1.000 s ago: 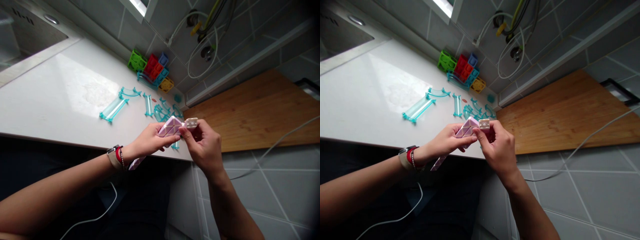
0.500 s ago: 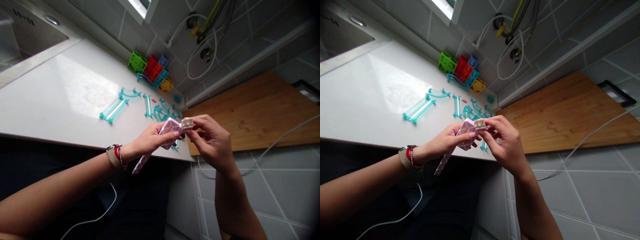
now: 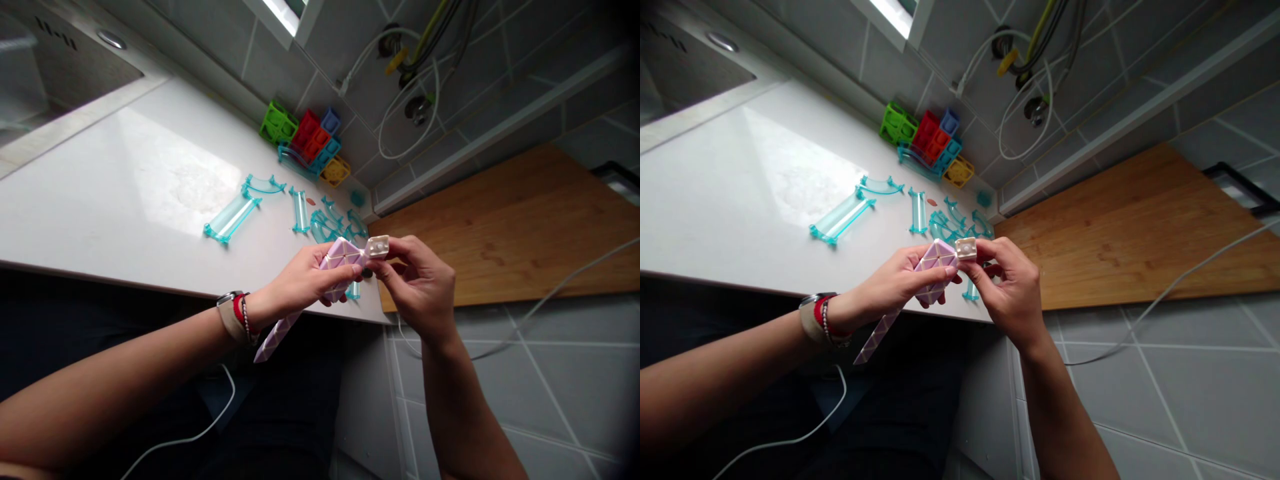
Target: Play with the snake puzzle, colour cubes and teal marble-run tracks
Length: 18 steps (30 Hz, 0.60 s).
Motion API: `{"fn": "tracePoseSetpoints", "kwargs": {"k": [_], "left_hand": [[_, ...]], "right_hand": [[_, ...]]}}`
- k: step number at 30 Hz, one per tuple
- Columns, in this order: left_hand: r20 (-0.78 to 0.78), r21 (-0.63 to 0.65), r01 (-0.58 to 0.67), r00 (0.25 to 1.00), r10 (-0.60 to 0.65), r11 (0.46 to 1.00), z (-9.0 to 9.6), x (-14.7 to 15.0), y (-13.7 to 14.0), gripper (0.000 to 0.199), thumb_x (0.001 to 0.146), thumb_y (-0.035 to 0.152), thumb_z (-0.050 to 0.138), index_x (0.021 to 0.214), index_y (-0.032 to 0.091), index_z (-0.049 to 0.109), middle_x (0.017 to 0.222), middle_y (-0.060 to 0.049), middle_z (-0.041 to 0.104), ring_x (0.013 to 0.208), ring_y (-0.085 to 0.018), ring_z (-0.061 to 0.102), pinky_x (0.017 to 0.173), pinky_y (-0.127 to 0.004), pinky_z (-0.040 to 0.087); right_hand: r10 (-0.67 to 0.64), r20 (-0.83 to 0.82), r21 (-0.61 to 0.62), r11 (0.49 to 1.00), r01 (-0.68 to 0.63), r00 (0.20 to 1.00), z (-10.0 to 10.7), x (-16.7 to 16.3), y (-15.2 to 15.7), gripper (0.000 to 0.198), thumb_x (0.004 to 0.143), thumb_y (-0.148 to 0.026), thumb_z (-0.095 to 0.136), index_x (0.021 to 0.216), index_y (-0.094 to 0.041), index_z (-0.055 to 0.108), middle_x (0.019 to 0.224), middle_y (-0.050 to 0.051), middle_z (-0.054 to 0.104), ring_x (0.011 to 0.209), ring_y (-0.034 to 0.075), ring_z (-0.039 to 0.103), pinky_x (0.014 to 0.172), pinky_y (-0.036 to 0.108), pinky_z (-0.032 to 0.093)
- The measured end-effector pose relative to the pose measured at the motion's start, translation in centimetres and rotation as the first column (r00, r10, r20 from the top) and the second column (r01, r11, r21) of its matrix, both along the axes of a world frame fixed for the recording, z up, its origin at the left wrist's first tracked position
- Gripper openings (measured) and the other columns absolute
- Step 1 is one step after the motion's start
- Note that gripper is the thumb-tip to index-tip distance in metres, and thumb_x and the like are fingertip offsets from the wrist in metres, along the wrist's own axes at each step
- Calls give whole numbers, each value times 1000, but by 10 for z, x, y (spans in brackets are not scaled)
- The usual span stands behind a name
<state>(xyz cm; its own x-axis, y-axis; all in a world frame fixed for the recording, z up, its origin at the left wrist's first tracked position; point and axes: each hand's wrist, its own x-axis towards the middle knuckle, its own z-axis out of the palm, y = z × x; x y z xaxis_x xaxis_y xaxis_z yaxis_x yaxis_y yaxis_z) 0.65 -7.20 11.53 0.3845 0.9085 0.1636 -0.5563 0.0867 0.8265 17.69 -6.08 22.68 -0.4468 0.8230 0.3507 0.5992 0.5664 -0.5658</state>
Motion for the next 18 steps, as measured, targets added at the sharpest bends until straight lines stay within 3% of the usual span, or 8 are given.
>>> {"fn": "tracePoseSetpoints", "kwargs": {"k": [6,11,14,18], "left_hand": [[-134,99,-48,989,61,994,4,-6,-1,32,93,45,69,104,15,66,78,-2,66,61,-12,60,53,-22,46],[-295,331,-200,907,302,922,8,-7,-8,21,89,35,73,86,17,62,76,2,59,68,-12,52,60,-23,41],[-285,355,-163,919,273,921,9,-6,-11,20,90,36,72,97,17,66,82,0,63,71,-13,55,64,-24,44],[-186,256,-15,981,64,967,9,-9,-8,30,90,39,74,108,16,66,82,-1,65,68,-12,59,62,-23,48]], "right_hand": [[15,97,-32,999,-12,995,7,5,4,17,87,-36,80,101,-25,79,90,3,70,79,20,67,69,33,59],[-51,-26,-221,974,44,998,7,5,10,23,88,-42,79,96,-21,80,82,3,71,67,16,63,59,28,54],[-127,-122,-438,897,61,984,6,4,15,25,84,-44,82,87,-19,79,71,1,66,56,11,53,49,23,45],[-208,-243,-670,742,-10,948,6,5,19,27,79,-43,86,88,-18,78,74,0,64,55,9,47,44,20,38]]}}
